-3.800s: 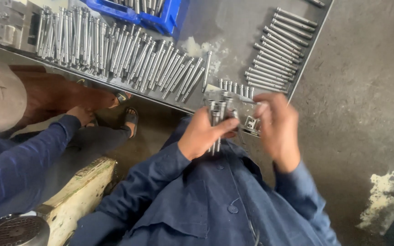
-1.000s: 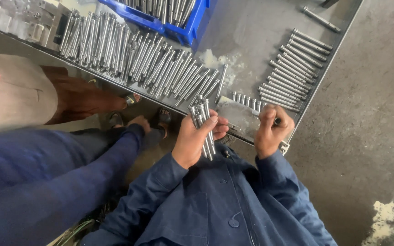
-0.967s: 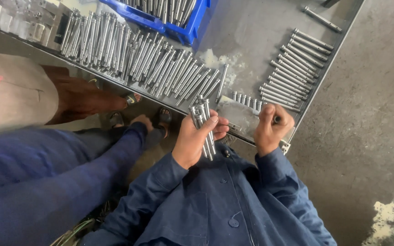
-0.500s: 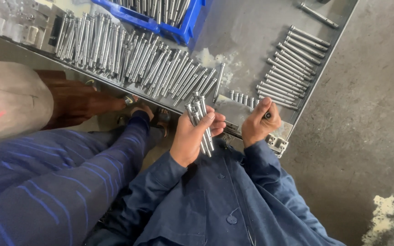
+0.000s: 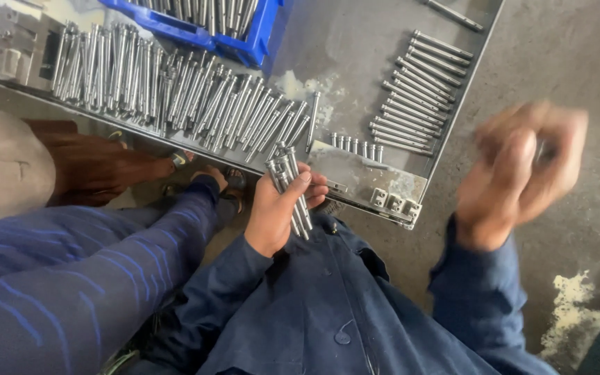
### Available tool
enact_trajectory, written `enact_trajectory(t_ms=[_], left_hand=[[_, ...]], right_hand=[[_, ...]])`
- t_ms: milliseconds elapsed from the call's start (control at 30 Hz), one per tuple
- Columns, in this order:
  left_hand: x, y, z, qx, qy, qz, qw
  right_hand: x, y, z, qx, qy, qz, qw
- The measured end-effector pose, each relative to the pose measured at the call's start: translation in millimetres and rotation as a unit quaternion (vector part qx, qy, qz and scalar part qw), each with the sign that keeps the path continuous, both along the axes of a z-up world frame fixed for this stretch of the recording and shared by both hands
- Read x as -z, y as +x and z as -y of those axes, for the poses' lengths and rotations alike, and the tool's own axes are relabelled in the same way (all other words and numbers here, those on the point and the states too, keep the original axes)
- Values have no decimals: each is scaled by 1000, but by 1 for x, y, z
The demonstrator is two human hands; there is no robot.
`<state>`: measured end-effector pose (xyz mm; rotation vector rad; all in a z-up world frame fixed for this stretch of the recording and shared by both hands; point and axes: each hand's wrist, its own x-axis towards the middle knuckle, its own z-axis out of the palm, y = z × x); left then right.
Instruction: The person repeatedly picks up metal rods from a tray, holds them in the left hand, and places them into a small metal jig on the table. The rods are then moved to a separate area on the tray. The process is repeated continuously throughout the clip.
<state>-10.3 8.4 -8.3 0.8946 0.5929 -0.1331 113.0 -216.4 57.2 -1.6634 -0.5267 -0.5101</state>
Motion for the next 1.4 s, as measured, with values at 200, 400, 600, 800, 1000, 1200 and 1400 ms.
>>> enact_trajectory(t_ms=[200,400,600,800,1000,1200,1400], left_hand=[[-7,-7,-3,12,18,4,1000],[-11,-15,-3,17,45,-21,999],[-10,-17,1,23,33,-12,999],[-17,0,17,48,-23,12,999],[-48,11,45,154,-13,14,988],[-43,0,50,214,-41,-15,976],[-21,-6,34,148,-39,-13,988]], right_hand=[[86,139,28,-39,-294,59,953],[189,234,30,-39,-476,55,877],[227,232,51,58,-620,25,782],[100,49,25,124,-284,11,951],[39,-107,-6,14,-127,-380,916],[75,-145,-11,-23,92,-535,840],[89,-163,12,75,89,-590,799]])
